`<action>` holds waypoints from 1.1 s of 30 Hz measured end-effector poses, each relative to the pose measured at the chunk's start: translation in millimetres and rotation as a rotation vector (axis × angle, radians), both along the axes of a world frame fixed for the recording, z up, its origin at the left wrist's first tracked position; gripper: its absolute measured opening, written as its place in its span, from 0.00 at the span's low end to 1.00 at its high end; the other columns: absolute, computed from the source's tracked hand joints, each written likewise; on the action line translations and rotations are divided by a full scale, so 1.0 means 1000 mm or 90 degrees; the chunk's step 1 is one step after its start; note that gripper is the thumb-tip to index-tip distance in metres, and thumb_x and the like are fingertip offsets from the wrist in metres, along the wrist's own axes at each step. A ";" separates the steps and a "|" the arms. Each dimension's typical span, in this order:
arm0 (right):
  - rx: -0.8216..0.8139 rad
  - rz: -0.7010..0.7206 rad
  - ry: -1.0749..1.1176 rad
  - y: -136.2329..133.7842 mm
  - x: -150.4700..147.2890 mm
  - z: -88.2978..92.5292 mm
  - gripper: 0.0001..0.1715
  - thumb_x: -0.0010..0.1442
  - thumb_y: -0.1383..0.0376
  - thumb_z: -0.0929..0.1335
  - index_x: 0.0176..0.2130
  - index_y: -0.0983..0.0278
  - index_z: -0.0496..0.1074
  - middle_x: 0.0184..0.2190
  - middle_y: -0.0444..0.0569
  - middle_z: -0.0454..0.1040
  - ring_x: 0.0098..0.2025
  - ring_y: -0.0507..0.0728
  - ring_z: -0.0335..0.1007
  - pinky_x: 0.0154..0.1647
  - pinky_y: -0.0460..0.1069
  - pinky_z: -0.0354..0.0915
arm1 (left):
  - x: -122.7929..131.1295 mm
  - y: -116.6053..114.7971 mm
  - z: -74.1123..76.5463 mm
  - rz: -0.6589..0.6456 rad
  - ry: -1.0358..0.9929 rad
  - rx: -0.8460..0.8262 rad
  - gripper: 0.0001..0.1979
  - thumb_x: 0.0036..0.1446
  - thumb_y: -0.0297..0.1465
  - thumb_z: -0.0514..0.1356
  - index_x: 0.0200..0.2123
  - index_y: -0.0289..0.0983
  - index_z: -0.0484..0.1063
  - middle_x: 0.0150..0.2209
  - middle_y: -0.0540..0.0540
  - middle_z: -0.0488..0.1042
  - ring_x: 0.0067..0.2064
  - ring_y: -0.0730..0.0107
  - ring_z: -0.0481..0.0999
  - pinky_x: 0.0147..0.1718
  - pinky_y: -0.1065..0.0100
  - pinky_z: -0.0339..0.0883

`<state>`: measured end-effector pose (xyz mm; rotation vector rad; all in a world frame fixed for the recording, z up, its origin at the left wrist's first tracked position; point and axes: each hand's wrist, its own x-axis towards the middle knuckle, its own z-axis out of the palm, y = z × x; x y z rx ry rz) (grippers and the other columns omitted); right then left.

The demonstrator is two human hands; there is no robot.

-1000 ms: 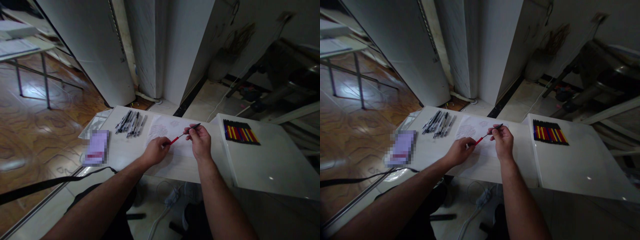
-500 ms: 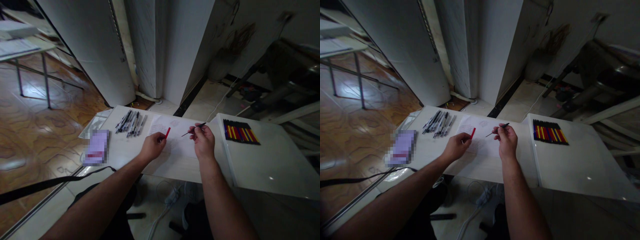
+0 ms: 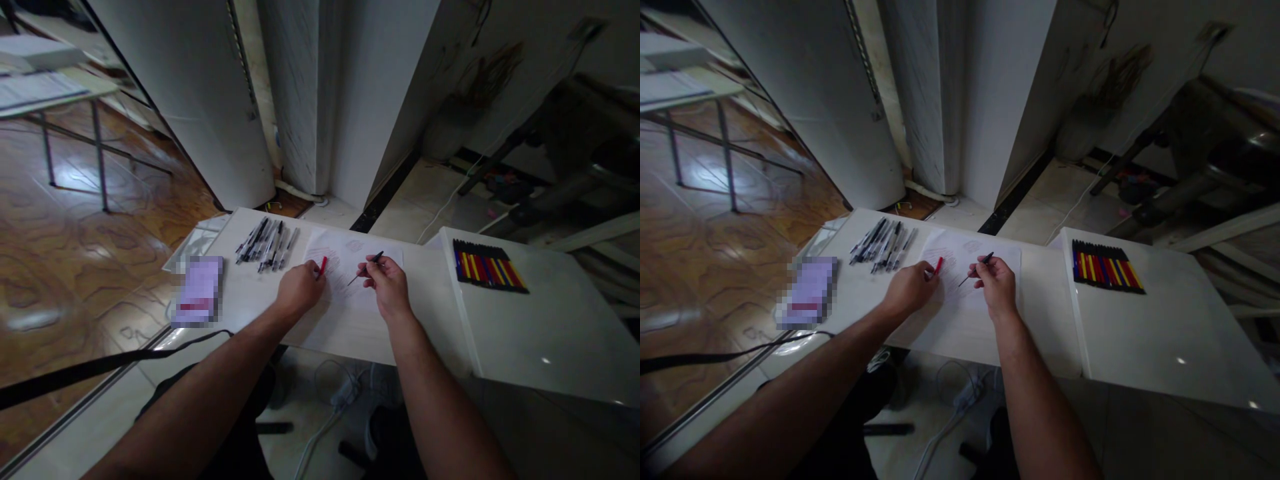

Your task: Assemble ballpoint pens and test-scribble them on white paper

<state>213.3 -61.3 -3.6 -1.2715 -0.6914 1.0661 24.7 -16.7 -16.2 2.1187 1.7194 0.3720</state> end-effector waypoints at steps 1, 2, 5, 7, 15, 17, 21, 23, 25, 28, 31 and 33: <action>-0.004 0.003 -0.003 0.000 -0.001 -0.001 0.19 0.48 0.57 0.74 0.38 0.63 0.71 0.30 0.47 0.78 0.29 0.53 0.75 0.22 0.44 0.62 | 0.000 0.000 0.000 -0.001 0.004 0.001 0.12 0.55 0.37 0.59 0.38 0.37 0.75 0.32 0.40 0.78 0.32 0.59 0.76 0.31 0.66 0.63; -0.007 0.006 -0.005 0.001 -0.002 -0.001 0.19 0.48 0.57 0.74 0.38 0.63 0.71 0.30 0.47 0.78 0.29 0.53 0.75 0.22 0.44 0.62 | 0.000 0.000 0.001 -0.002 0.006 0.006 0.12 0.55 0.37 0.59 0.38 0.37 0.75 0.32 0.40 0.78 0.32 0.60 0.76 0.31 0.66 0.63; -0.011 0.011 -0.007 0.002 -0.004 -0.002 0.19 0.48 0.58 0.74 0.38 0.64 0.71 0.30 0.47 0.78 0.29 0.53 0.75 0.21 0.44 0.62 | 0.002 -0.001 0.005 -0.015 -0.016 0.052 0.10 0.56 0.35 0.58 0.36 0.36 0.75 0.33 0.41 0.77 0.33 0.62 0.75 0.32 0.67 0.63; -0.014 0.012 -0.009 0.002 -0.006 -0.003 0.19 0.48 0.58 0.74 0.38 0.64 0.71 0.30 0.47 0.78 0.29 0.53 0.75 0.21 0.44 0.62 | 0.005 -0.003 0.009 -0.044 -0.072 0.079 0.09 0.57 0.33 0.57 0.34 0.36 0.76 0.33 0.42 0.77 0.34 0.64 0.74 0.34 0.67 0.63; -0.003 0.033 -0.002 0.001 -0.012 -0.002 0.19 0.48 0.57 0.74 0.38 0.64 0.72 0.32 0.48 0.79 0.30 0.54 0.75 0.21 0.44 0.64 | 0.017 -0.016 0.018 -0.177 -0.297 -0.070 0.09 0.55 0.32 0.61 0.37 0.37 0.79 0.30 0.49 0.79 0.30 0.72 0.73 0.30 0.71 0.63; 0.001 0.043 0.002 0.000 -0.013 -0.001 0.19 0.49 0.57 0.74 0.38 0.63 0.72 0.32 0.48 0.79 0.30 0.54 0.75 0.21 0.44 0.64 | 0.018 -0.018 0.018 -0.175 -0.289 -0.077 0.08 0.53 0.30 0.61 0.36 0.37 0.79 0.29 0.49 0.78 0.29 0.72 0.73 0.30 0.71 0.63; 0.018 0.042 0.005 0.000 -0.014 0.002 0.17 0.50 0.57 0.74 0.38 0.63 0.73 0.34 0.48 0.79 0.32 0.53 0.74 0.22 0.44 0.63 | 0.018 -0.018 0.018 -0.153 -0.282 -0.073 0.07 0.52 0.28 0.61 0.34 0.37 0.78 0.28 0.50 0.78 0.29 0.72 0.73 0.30 0.71 0.64; 0.032 0.027 0.015 0.000 -0.012 0.004 0.16 0.50 0.57 0.73 0.37 0.63 0.74 0.35 0.48 0.78 0.32 0.53 0.73 0.22 0.44 0.63 | 0.017 -0.017 0.017 -0.146 -0.280 -0.066 0.07 0.52 0.28 0.61 0.34 0.37 0.78 0.29 0.50 0.78 0.29 0.72 0.73 0.31 0.70 0.65; 0.046 0.006 0.030 0.000 -0.010 0.007 0.15 0.50 0.57 0.73 0.37 0.62 0.75 0.37 0.48 0.77 0.33 0.52 0.72 0.23 0.43 0.62 | 0.015 -0.016 0.017 -0.146 -0.277 -0.063 0.07 0.52 0.28 0.61 0.33 0.38 0.78 0.29 0.50 0.78 0.30 0.71 0.74 0.32 0.70 0.65; 0.069 -0.031 0.053 0.000 -0.006 0.012 0.14 0.50 0.57 0.74 0.37 0.62 0.76 0.37 0.48 0.76 0.32 0.51 0.71 0.22 0.43 0.62 | 0.014 -0.016 0.017 -0.150 -0.273 -0.065 0.07 0.52 0.29 0.60 0.33 0.38 0.78 0.29 0.50 0.78 0.31 0.71 0.74 0.32 0.70 0.66; 0.093 -0.062 0.075 0.000 -0.002 0.014 0.14 0.50 0.57 0.73 0.37 0.61 0.76 0.35 0.46 0.75 0.31 0.50 0.70 0.22 0.43 0.62 | 0.014 -0.016 0.017 -0.150 -0.276 -0.063 0.07 0.52 0.29 0.60 0.33 0.38 0.78 0.29 0.50 0.78 0.30 0.71 0.73 0.32 0.70 0.66; 0.091 -0.076 0.065 0.001 0.000 0.012 0.15 0.50 0.57 0.73 0.38 0.61 0.76 0.32 0.45 0.75 0.30 0.50 0.69 0.22 0.43 0.62 | 0.013 -0.015 0.018 -0.137 -0.288 -0.061 0.07 0.52 0.29 0.60 0.33 0.38 0.78 0.29 0.50 0.78 0.30 0.72 0.73 0.32 0.70 0.65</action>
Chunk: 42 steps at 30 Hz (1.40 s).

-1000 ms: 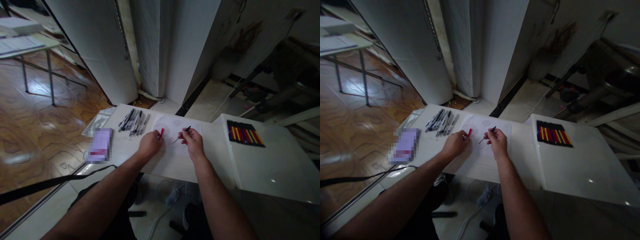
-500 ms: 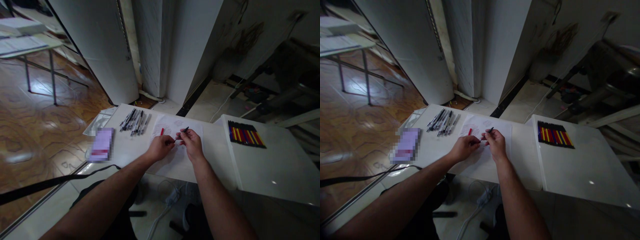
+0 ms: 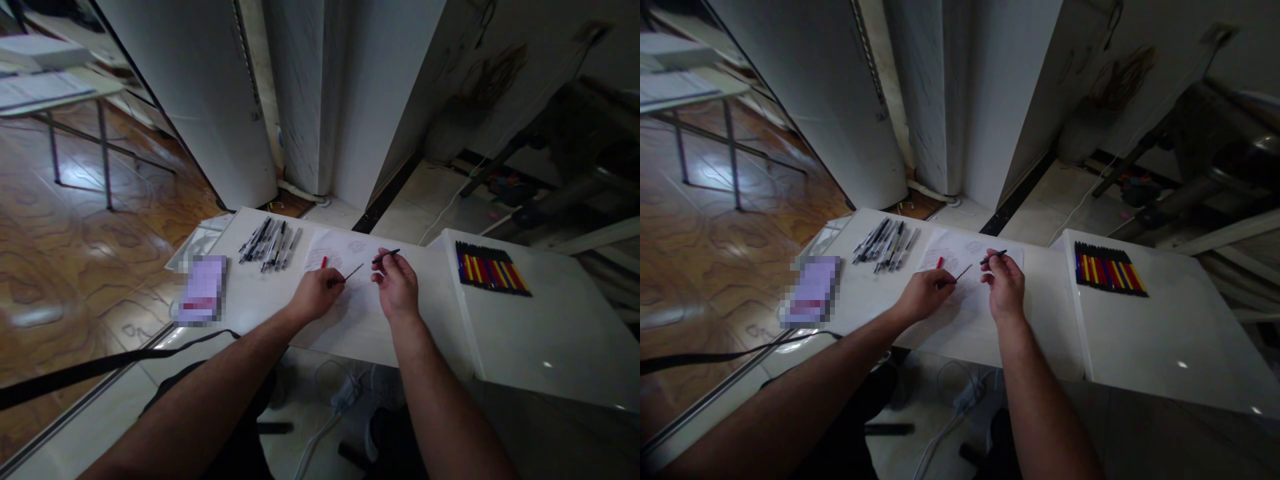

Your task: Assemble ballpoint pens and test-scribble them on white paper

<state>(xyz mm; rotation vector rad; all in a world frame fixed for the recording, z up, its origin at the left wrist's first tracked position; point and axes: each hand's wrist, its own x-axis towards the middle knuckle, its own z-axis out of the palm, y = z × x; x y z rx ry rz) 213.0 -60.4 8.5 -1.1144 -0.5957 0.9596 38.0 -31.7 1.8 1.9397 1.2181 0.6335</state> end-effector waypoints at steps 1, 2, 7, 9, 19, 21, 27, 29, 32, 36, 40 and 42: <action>-0.014 -0.004 -0.021 0.000 0.000 -0.002 0.16 0.50 0.57 0.74 0.37 0.62 0.76 0.30 0.45 0.74 0.29 0.50 0.68 0.22 0.43 0.61 | -0.001 0.001 0.000 0.012 -0.008 0.000 0.07 0.52 0.30 0.60 0.33 0.38 0.78 0.29 0.50 0.78 0.30 0.72 0.73 0.32 0.70 0.65; -0.038 -0.003 -0.054 0.001 0.000 -0.006 0.16 0.50 0.56 0.74 0.37 0.63 0.77 0.28 0.45 0.74 0.27 0.50 0.68 0.21 0.43 0.61 | -0.002 0.003 0.001 0.029 -0.015 0.000 0.07 0.52 0.30 0.60 0.33 0.38 0.78 0.28 0.50 0.78 0.30 0.71 0.73 0.32 0.70 0.65; -0.171 0.078 -0.283 0.004 -0.007 -0.030 0.17 0.49 0.55 0.73 0.33 0.65 0.77 0.21 0.45 0.74 0.22 0.52 0.68 0.20 0.45 0.62 | -0.009 0.015 -0.002 0.145 -0.029 -0.041 0.09 0.53 0.35 0.60 0.32 0.36 0.77 0.29 0.48 0.78 0.29 0.70 0.74 0.30 0.70 0.63; -0.197 0.105 -0.366 0.006 -0.010 -0.038 0.15 0.50 0.56 0.72 0.33 0.65 0.77 0.24 0.47 0.78 0.24 0.53 0.71 0.23 0.46 0.65 | -0.013 0.019 -0.004 0.181 -0.022 -0.079 0.10 0.53 0.35 0.59 0.31 0.36 0.76 0.26 0.48 0.77 0.27 0.71 0.73 0.27 0.70 0.62; -0.282 0.157 -0.598 0.003 -0.016 -0.036 0.15 0.52 0.59 0.71 0.39 0.64 0.79 0.34 0.53 0.81 0.37 0.58 0.78 0.39 0.49 0.70 | -0.017 0.022 -0.009 0.221 0.010 -0.148 0.07 0.51 0.33 0.60 0.29 0.36 0.76 0.23 0.48 0.76 0.24 0.71 0.73 0.24 0.72 0.60; -0.287 0.161 -0.604 0.003 -0.016 -0.035 0.16 0.52 0.59 0.71 0.40 0.64 0.79 0.34 0.53 0.81 0.36 0.58 0.78 0.39 0.49 0.70 | -0.017 0.022 -0.008 0.210 0.018 -0.152 0.07 0.51 0.33 0.60 0.29 0.36 0.76 0.23 0.48 0.76 0.24 0.71 0.73 0.24 0.71 0.60; -0.269 0.157 -0.592 0.002 -0.017 -0.035 0.14 0.52 0.60 0.71 0.39 0.64 0.79 0.33 0.52 0.81 0.35 0.57 0.78 0.37 0.49 0.70 | -0.016 0.022 -0.007 0.188 0.029 -0.139 0.08 0.51 0.34 0.60 0.30 0.36 0.76 0.24 0.48 0.76 0.25 0.71 0.72 0.25 0.71 0.59; -0.236 0.136 -0.561 0.002 -0.017 -0.034 0.13 0.52 0.62 0.70 0.38 0.64 0.79 0.33 0.52 0.81 0.35 0.57 0.77 0.37 0.49 0.70 | -0.015 0.020 -0.007 0.176 0.022 -0.118 0.09 0.51 0.35 0.60 0.30 0.36 0.76 0.24 0.48 0.76 0.26 0.71 0.72 0.26 0.71 0.60; -0.172 0.109 -0.444 0.003 -0.017 -0.030 0.14 0.52 0.61 0.70 0.38 0.65 0.78 0.32 0.50 0.80 0.32 0.55 0.75 0.33 0.49 0.69 | -0.011 0.015 -0.006 0.154 -0.001 -0.084 0.08 0.50 0.35 0.61 0.30 0.36 0.76 0.26 0.49 0.76 0.27 0.71 0.72 0.28 0.71 0.60; -0.125 0.106 -0.254 0.004 -0.018 -0.020 0.20 0.50 0.57 0.72 0.40 0.66 0.76 0.25 0.46 0.76 0.25 0.52 0.70 0.21 0.45 0.63 | -0.004 0.005 -0.003 0.112 -0.022 -0.060 0.07 0.50 0.33 0.62 0.30 0.36 0.77 0.26 0.50 0.76 0.28 0.72 0.72 0.29 0.71 0.61; -0.098 0.104 -0.175 0.003 -0.018 -0.015 0.19 0.47 0.58 0.74 0.38 0.66 0.75 0.25 0.44 0.74 0.25 0.51 0.69 0.19 0.43 0.60 | 0.000 -0.001 -0.003 0.075 -0.022 -0.045 0.05 0.49 0.31 0.63 0.30 0.36 0.77 0.26 0.50 0.76 0.28 0.72 0.72 0.29 0.72 0.62; -0.093 0.099 -0.164 0.003 -0.019 -0.015 0.16 0.47 0.59 0.74 0.36 0.65 0.75 0.24 0.44 0.74 0.24 0.50 0.68 0.19 0.43 0.60 | 0.001 -0.002 -0.004 0.058 -0.019 -0.033 0.05 0.49 0.30 0.63 0.30 0.36 0.77 0.26 0.50 0.76 0.28 0.72 0.73 0.29 0.72 0.62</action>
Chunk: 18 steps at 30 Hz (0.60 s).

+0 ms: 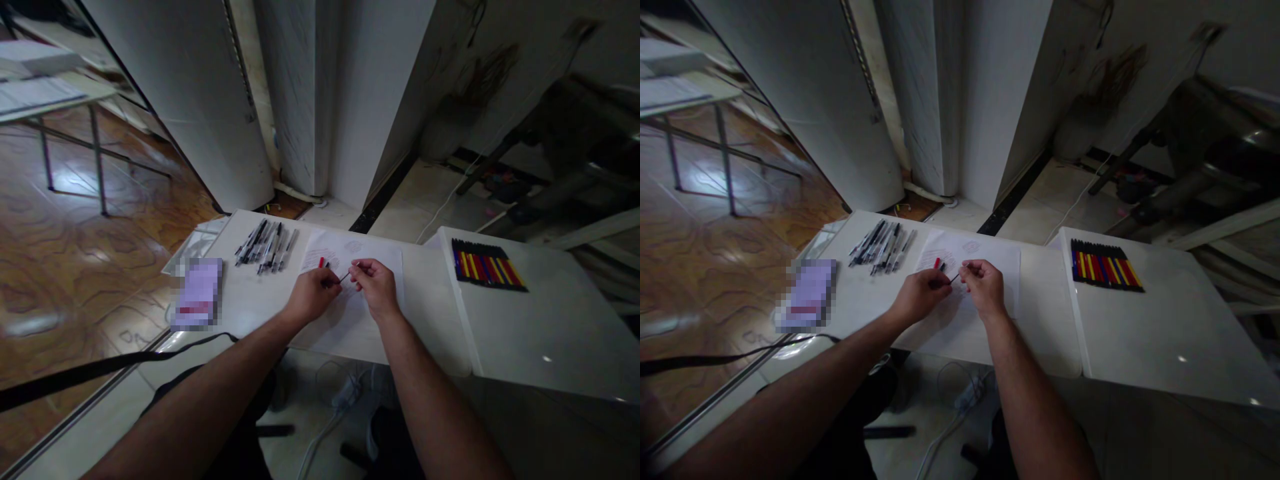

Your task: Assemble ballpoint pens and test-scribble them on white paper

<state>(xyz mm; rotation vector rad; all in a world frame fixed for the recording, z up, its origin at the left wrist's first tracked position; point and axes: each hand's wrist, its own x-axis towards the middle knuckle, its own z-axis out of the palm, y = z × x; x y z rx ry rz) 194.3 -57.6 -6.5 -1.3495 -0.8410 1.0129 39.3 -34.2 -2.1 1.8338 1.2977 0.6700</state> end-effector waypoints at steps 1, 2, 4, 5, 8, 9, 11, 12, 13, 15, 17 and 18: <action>0.001 -0.002 0.002 0.000 0.000 0.000 0.15 0.47 0.60 0.74 0.35 0.65 0.74 0.23 0.43 0.73 0.24 0.50 0.67 0.19 0.43 0.60 | 0.000 0.000 -0.001 -0.009 0.002 0.007 0.05 0.49 0.30 0.63 0.30 0.36 0.77 0.26 0.50 0.76 0.29 0.72 0.73 0.29 0.72 0.62; 0.003 -0.004 0.004 0.000 0.000 -0.001 0.14 0.47 0.60 0.74 0.34 0.65 0.74 0.22 0.43 0.73 0.23 0.50 0.67 0.19 0.43 0.60 | 0.000 0.000 -0.001 -0.017 0.005 0.014 0.05 0.49 0.30 0.63 0.31 0.37 0.77 0.26 0.50 0.76 0.29 0.71 0.73 0.29 0.72 0.62; 0.009 -0.011 0.002 0.000 0.000 -0.002 0.13 0.47 0.61 0.74 0.34 0.65 0.74 0.21 0.42 0.72 0.23 0.49 0.66 0.19 0.43 0.60 | 0.000 0.000 -0.002 -0.027 0.010 0.023 0.05 0.50 0.30 0.62 0.31 0.37 0.77 0.27 0.50 0.77 0.29 0.71 0.74 0.29 0.71 0.62; 0.015 -0.018 0.001 0.000 0.000 -0.002 0.13 0.48 0.61 0.74 0.34 0.65 0.74 0.21 0.42 0.72 0.23 0.49 0.66 0.19 0.43 0.60 | 0.000 -0.001 -0.001 -0.029 0.013 0.026 0.05 0.50 0.30 0.62 0.31 0.37 0.77 0.27 0.50 0.77 0.30 0.71 0.74 0.29 0.71 0.62; 0.034 -0.055 0.003 0.002 0.002 -0.003 0.14 0.48 0.60 0.74 0.34 0.65 0.74 0.22 0.42 0.72 0.23 0.50 0.67 0.19 0.43 0.61 | -0.001 -0.001 0.000 -0.037 0.022 0.027 0.06 0.51 0.30 0.61 0.31 0.37 0.78 0.28 0.49 0.77 0.30 0.70 0.75 0.30 0.71 0.63; 0.039 -0.069 0.005 0.002 0.003 -0.003 0.14 0.48 0.60 0.74 0.34 0.65 0.74 0.22 0.42 0.72 0.23 0.49 0.67 0.19 0.43 0.61 | -0.001 -0.002 0.001 -0.042 0.026 0.027 0.06 0.52 0.30 0.60 0.31 0.37 0.78 0.28 0.49 0.78 0.30 0.70 0.75 0.30 0.71 0.63; 0.045 -0.094 0.007 0.003 0.005 -0.002 0.14 0.48 0.59 0.74 0.34 0.65 0.74 0.22 0.42 0.72 0.23 0.49 0.66 0.19 0.43 0.61 | -0.001 -0.002 0.002 -0.057 0.033 0.029 0.07 0.52 0.30 0.60 0.32 0.37 0.78 0.29 0.48 0.78 0.31 0.69 0.75 0.31 0.70 0.64; 0.046 -0.105 0.008 0.004 0.006 -0.002 0.15 0.48 0.59 0.74 0.34 0.65 0.74 0.22 0.42 0.72 0.23 0.49 0.66 0.19 0.43 0.61 | -0.001 -0.002 0.002 -0.063 0.036 0.031 0.07 0.52 0.29 0.59 0.32 0.37 0.78 0.30 0.48 0.79 0.32 0.69 0.75 0.32 0.70 0.64; 0.045 -0.114 0.009 0.004 0.008 -0.002 0.15 0.47 0.59 0.74 0.34 0.65 0.74 0.22 0.42 0.71 0.22 0.49 0.65 0.19 0.44 0.61 | -0.002 -0.002 0.003 -0.066 0.040 0.034 0.07 0.52 0.29 0.59 0.32 0.38 0.78 0.31 0.48 0.79 0.32 0.68 0.76 0.32 0.70 0.65; 0.041 -0.125 0.008 0.005 0.010 -0.002 0.16 0.47 0.58 0.74 0.34 0.65 0.74 0.22 0.41 0.71 0.22 0.49 0.65 0.19 0.44 0.61 | -0.003 -0.001 0.003 -0.058 0.046 0.034 0.08 0.53 0.30 0.59 0.33 0.38 0.78 0.32 0.48 0.79 0.33 0.68 0.76 0.34 0.69 0.65; 0.022 -0.127 -0.010 0.005 0.011 -0.004 0.16 0.47 0.57 0.73 0.34 0.65 0.74 0.22 0.42 0.71 0.21 0.49 0.64 0.19 0.44 0.61 | -0.005 0.002 0.005 -0.028 0.048 0.025 0.08 0.53 0.31 0.59 0.33 0.38 0.78 0.32 0.47 0.80 0.34 0.67 0.76 0.34 0.69 0.65; 0.003 -0.120 -0.027 0.005 0.011 -0.005 0.17 0.47 0.57 0.73 0.34 0.65 0.74 0.22 0.42 0.72 0.21 0.49 0.64 0.19 0.44 0.61 | -0.007 0.005 0.005 -0.006 0.048 0.017 0.09 0.54 0.32 0.59 0.34 0.37 0.78 0.32 0.46 0.80 0.34 0.67 0.76 0.34 0.69 0.65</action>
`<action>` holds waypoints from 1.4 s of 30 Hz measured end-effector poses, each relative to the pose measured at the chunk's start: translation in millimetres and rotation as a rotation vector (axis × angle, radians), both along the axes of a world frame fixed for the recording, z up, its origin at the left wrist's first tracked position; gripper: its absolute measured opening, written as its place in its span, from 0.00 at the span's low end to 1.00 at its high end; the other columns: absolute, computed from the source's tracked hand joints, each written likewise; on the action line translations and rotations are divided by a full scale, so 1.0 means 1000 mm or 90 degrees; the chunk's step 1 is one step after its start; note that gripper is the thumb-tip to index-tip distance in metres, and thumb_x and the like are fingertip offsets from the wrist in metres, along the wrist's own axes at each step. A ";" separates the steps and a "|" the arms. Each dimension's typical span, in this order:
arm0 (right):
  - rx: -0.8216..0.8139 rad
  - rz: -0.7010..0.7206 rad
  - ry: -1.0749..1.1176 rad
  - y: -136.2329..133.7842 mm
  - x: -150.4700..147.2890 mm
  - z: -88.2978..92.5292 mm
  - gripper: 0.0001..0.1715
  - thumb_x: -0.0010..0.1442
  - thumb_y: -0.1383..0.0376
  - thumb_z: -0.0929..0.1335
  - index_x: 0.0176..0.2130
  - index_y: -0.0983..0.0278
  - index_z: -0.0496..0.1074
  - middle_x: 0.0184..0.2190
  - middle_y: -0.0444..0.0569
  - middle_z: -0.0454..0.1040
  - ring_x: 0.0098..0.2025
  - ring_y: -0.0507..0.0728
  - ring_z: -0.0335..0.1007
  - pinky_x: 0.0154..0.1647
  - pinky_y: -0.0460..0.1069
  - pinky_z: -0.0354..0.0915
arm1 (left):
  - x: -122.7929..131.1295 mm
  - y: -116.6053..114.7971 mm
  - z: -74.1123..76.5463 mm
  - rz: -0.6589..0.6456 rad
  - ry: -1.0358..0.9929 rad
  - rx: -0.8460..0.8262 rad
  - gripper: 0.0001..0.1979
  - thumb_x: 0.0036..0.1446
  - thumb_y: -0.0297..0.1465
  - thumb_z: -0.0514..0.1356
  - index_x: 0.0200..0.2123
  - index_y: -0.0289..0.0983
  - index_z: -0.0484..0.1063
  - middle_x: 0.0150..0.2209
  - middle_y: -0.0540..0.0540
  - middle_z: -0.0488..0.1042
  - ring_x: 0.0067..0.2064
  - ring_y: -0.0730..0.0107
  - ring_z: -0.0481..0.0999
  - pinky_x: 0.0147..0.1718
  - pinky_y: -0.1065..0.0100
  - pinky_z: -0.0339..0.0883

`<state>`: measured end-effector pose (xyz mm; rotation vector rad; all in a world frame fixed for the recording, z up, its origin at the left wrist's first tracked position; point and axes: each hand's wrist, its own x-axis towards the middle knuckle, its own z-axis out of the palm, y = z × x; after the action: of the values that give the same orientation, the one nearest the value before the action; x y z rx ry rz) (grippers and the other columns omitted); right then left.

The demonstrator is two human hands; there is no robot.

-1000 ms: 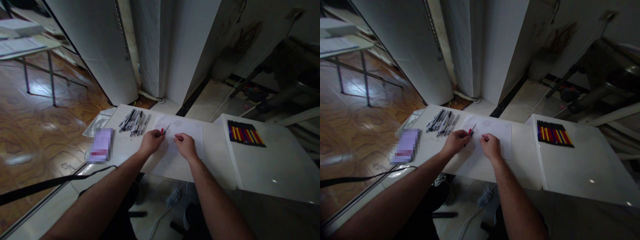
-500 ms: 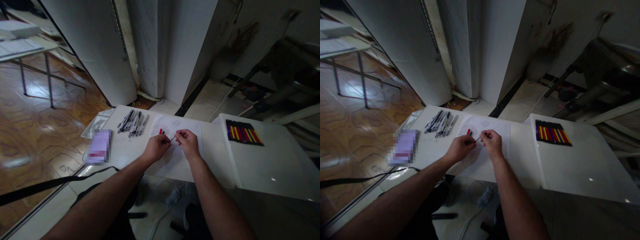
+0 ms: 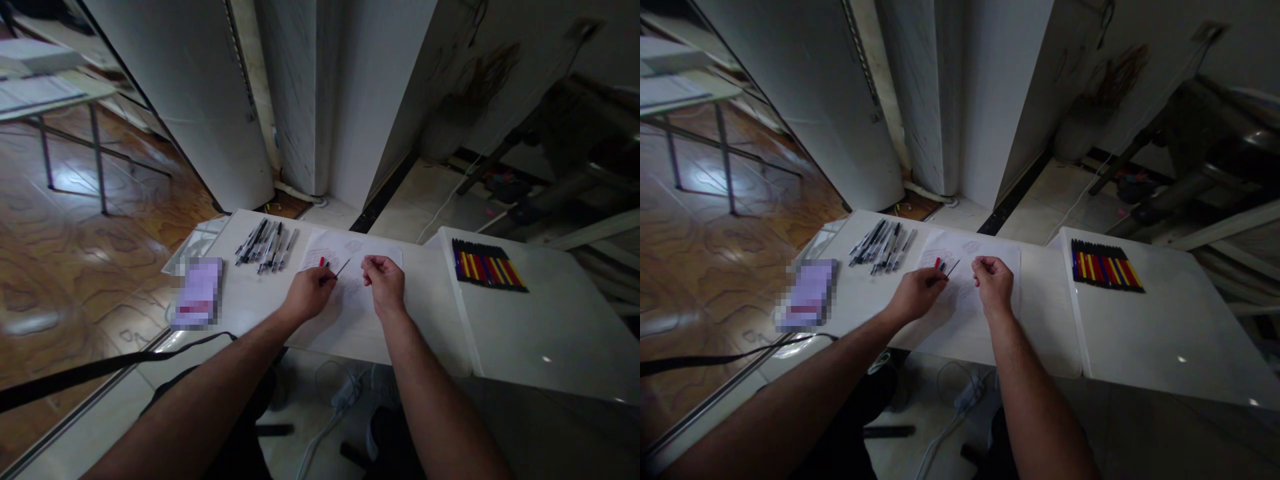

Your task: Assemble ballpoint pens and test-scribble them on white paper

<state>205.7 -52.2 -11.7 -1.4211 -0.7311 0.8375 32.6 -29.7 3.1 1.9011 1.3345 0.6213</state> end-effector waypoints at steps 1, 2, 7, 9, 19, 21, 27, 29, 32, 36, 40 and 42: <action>-0.026 0.013 -0.020 0.000 0.000 -0.002 0.17 0.47 0.56 0.73 0.34 0.65 0.74 0.22 0.42 0.72 0.21 0.50 0.65 0.19 0.44 0.61 | -0.002 0.003 0.000 0.024 -0.002 -0.010 0.09 0.54 0.33 0.59 0.34 0.37 0.78 0.32 0.46 0.80 0.33 0.67 0.76 0.33 0.69 0.65; -0.055 0.033 -0.047 0.000 -0.001 -0.004 0.17 0.47 0.56 0.73 0.34 0.65 0.75 0.22 0.43 0.73 0.21 0.50 0.66 0.19 0.45 0.61 | -0.003 0.005 0.001 0.050 -0.007 -0.020 0.10 0.54 0.34 0.59 0.34 0.37 0.78 0.31 0.46 0.79 0.33 0.67 0.76 0.32 0.69 0.65; -0.139 0.144 -0.230 -0.002 -0.007 -0.017 0.12 0.47 0.59 0.72 0.30 0.64 0.76 0.26 0.47 0.78 0.27 0.54 0.73 0.27 0.47 0.66 | -0.010 0.014 0.000 0.144 -0.036 -0.082 0.10 0.53 0.33 0.59 0.36 0.36 0.77 0.27 0.46 0.79 0.27 0.69 0.75 0.26 0.70 0.62; -0.153 0.161 -0.281 -0.002 -0.010 -0.018 0.10 0.47 0.60 0.72 0.30 0.63 0.76 0.27 0.48 0.79 0.29 0.55 0.75 0.30 0.47 0.67 | -0.011 0.015 -0.001 0.158 -0.024 -0.082 0.09 0.53 0.32 0.59 0.35 0.36 0.77 0.27 0.46 0.79 0.27 0.69 0.75 0.26 0.70 0.62; -0.194 0.142 -0.348 -0.002 -0.010 -0.016 0.11 0.49 0.62 0.72 0.35 0.63 0.78 0.30 0.50 0.80 0.33 0.57 0.77 0.34 0.49 0.69 | -0.011 0.013 0.001 0.143 0.024 -0.061 0.09 0.51 0.33 0.60 0.34 0.36 0.78 0.31 0.44 0.80 0.32 0.67 0.76 0.31 0.69 0.63; -0.180 0.144 -0.349 -0.002 -0.010 -0.015 0.08 0.50 0.62 0.71 0.33 0.62 0.78 0.29 0.49 0.80 0.32 0.57 0.76 0.34 0.49 0.69 | -0.010 0.013 0.002 0.139 0.040 -0.054 0.09 0.51 0.33 0.61 0.33 0.36 0.77 0.30 0.44 0.80 0.31 0.67 0.76 0.30 0.69 0.63; -0.128 0.156 -0.334 -0.004 -0.012 -0.013 0.07 0.51 0.62 0.70 0.30 0.62 0.76 0.27 0.47 0.79 0.30 0.56 0.75 0.32 0.48 0.68 | -0.007 0.009 0.004 0.132 0.067 -0.042 0.09 0.52 0.35 0.60 0.31 0.37 0.77 0.30 0.44 0.79 0.31 0.67 0.75 0.30 0.69 0.62; -0.122 0.158 -0.322 -0.005 -0.012 -0.013 0.08 0.51 0.61 0.69 0.30 0.63 0.76 0.26 0.47 0.79 0.29 0.55 0.74 0.31 0.48 0.67 | -0.005 0.007 0.004 0.127 0.078 -0.029 0.09 0.52 0.35 0.60 0.31 0.37 0.78 0.30 0.45 0.79 0.31 0.66 0.75 0.31 0.69 0.62; -0.117 0.168 -0.301 -0.005 -0.013 -0.012 0.11 0.52 0.58 0.69 0.30 0.63 0.76 0.26 0.47 0.78 0.28 0.55 0.74 0.30 0.47 0.67 | -0.002 0.004 0.004 0.109 0.080 -0.013 0.09 0.52 0.34 0.60 0.31 0.37 0.78 0.30 0.45 0.79 0.32 0.66 0.75 0.31 0.69 0.61; -0.100 0.204 -0.236 -0.006 -0.015 -0.010 0.15 0.52 0.55 0.69 0.32 0.64 0.77 0.27 0.48 0.78 0.27 0.54 0.73 0.29 0.47 0.67 | 0.004 -0.003 0.003 0.065 0.061 0.001 0.08 0.53 0.34 0.59 0.32 0.37 0.77 0.29 0.46 0.78 0.30 0.67 0.75 0.30 0.70 0.60; -0.087 0.218 -0.202 -0.009 -0.016 -0.009 0.15 0.51 0.55 0.70 0.31 0.64 0.75 0.24 0.47 0.77 0.25 0.54 0.71 0.26 0.46 0.65 | 0.009 -0.012 0.000 -0.016 0.039 0.028 0.09 0.56 0.33 0.57 0.33 0.37 0.77 0.29 0.45 0.78 0.30 0.66 0.75 0.29 0.69 0.60; -0.080 0.214 -0.204 -0.010 -0.017 -0.008 0.15 0.51 0.54 0.70 0.29 0.64 0.75 0.24 0.47 0.77 0.25 0.54 0.71 0.25 0.46 0.64 | 0.011 -0.014 -0.001 -0.028 0.041 0.032 0.09 0.56 0.33 0.57 0.33 0.37 0.77 0.29 0.45 0.78 0.31 0.65 0.75 0.29 0.69 0.60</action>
<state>188.9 -62.4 -19.8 -1.5903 -1.2027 0.9357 43.1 -43.8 2.3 2.0018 1.3245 0.5805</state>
